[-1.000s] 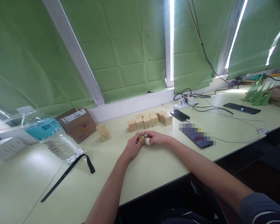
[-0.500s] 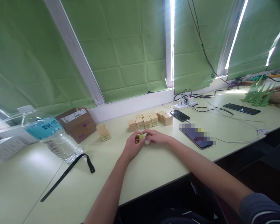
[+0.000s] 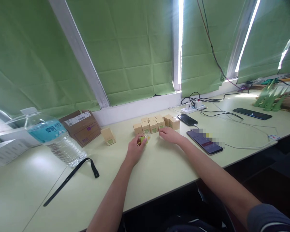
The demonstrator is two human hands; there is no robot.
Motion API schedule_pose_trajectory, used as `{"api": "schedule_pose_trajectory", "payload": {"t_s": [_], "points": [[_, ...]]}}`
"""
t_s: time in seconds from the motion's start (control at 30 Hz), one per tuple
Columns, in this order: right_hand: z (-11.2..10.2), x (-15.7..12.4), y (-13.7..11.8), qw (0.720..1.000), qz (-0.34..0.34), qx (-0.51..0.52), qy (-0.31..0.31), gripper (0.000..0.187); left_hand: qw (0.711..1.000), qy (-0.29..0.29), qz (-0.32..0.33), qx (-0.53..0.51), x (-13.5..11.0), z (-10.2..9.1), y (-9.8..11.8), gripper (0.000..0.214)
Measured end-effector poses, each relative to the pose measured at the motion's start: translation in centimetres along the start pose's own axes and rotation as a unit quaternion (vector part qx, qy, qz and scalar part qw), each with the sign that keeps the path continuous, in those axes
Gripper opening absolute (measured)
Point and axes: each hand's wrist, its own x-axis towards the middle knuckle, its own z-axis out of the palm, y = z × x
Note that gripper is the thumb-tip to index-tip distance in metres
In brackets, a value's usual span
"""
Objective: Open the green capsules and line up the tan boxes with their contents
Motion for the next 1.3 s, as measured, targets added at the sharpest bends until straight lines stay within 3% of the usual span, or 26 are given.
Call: {"api": "schedule_pose_trajectory", "payload": {"t_s": [0.1,0.23,0.4,0.63,0.97,1.07,1.2,1.3], "points": [[-0.1,-0.1,1.0,0.996,0.054,-0.061,-0.038,0.025,1.0,-0.008,0.004,0.014,0.0,0.0,0.1,0.039],[0.5,0.0,1.7,0.995,0.056,-0.063,-0.052,0.017,1.0,-0.01,0.004,0.028,-0.1,0.0,0.1,0.039],[0.9,0.5,2.1,0.999,0.029,-0.014,-0.021,0.009,0.999,-0.015,0.01,0.036,-0.1,0.0,0.1,0.039],[1.0,1.0,2.7,0.994,0.034,0.037,0.092,0.015,0.999,-0.013,0.015,0.037,-0.2,0.0,0.3,0.039],[0.9,1.1,2.1,0.995,0.045,0.034,0.086,0.021,0.998,-0.026,0.025,0.052,0.0,0.1,-0.3,0.038],[0.9,1.1,1.8,0.993,0.018,0.052,0.108,0.018,0.998,-0.026,0.025,0.044,0.0,0.1,-0.3,0.039],[1.1,0.6,0.6,0.983,-0.067,0.096,0.139,0.013,0.999,-0.029,0.02,0.03,-0.1,0.1,-0.2,0.037],[1.2,0.0,-1.0,0.977,-0.131,0.122,0.115,0.012,0.999,-0.026,0.01,0.016,-0.2,0.1,0.0,0.038]]}}
